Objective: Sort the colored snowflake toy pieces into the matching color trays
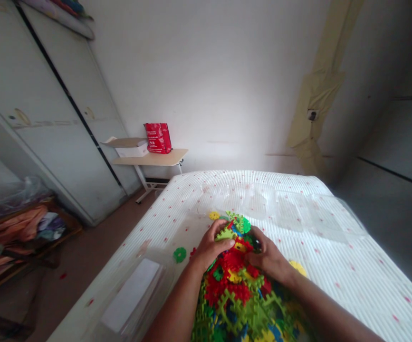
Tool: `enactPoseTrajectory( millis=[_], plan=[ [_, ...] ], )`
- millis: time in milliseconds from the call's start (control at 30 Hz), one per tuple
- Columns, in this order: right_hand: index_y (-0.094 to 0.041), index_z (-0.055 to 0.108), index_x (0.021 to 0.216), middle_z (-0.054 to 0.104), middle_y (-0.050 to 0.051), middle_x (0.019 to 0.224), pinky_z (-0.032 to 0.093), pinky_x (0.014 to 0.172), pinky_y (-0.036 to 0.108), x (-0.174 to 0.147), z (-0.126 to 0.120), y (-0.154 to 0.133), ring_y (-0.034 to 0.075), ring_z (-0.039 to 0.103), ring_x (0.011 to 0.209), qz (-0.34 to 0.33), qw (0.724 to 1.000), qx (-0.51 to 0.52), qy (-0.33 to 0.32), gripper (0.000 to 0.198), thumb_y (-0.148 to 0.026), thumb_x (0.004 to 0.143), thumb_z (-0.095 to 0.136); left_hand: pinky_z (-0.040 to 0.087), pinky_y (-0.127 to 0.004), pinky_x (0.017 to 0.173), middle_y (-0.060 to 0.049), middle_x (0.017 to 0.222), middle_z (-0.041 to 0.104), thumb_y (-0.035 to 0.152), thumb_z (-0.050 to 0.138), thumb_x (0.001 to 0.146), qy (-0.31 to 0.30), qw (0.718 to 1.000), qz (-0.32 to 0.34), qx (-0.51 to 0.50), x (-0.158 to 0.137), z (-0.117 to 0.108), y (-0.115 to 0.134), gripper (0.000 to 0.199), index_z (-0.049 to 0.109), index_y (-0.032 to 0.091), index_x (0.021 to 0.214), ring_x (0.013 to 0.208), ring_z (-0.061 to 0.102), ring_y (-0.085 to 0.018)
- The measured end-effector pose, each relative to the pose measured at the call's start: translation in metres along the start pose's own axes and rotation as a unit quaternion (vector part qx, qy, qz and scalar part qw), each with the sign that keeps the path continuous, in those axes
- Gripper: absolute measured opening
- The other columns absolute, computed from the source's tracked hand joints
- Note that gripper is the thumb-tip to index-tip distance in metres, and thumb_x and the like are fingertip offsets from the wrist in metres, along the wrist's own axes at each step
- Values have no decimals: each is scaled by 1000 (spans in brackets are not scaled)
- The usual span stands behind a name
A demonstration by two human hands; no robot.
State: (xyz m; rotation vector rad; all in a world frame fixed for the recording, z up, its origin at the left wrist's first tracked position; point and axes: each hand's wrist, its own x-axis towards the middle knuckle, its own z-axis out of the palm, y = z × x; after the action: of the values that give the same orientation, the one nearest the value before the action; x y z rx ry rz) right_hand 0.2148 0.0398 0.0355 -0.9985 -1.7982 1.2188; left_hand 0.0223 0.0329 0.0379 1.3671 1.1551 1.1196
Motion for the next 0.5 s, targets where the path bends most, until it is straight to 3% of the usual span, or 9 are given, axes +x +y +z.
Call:
enactPoseTrajectory(
  millis=[167,300,500],
  plan=[
    [-22,46,122,57,6,114,45,87,36,-23,-17,-9,22,54,102,-40,997,-66,-13,53,-16,70,58,41,-30,84,-3,105,61,28,68,65,-91,995,45,-16,-10,-1,17,49,50,21,110,97,55,-21],
    [-22,47,119,54,7,118,43,91,38,-40,-33,-18,22,52,103,-26,994,-106,-30,50,-18,71,59,38,-34,88,-3,103,60,36,68,66,-108,990,78,48,-18,1,28,40,59,21,101,100,53,-23],
    [-23,55,98,53,7,123,41,95,39,-62,-55,-25,25,50,112,-32,992,-114,-53,26,-18,73,55,35,-39,96,-6,112,61,38,69,66,-133,977,128,106,-36,16,43,27,68,21,86,109,52,-25]
  ],
)
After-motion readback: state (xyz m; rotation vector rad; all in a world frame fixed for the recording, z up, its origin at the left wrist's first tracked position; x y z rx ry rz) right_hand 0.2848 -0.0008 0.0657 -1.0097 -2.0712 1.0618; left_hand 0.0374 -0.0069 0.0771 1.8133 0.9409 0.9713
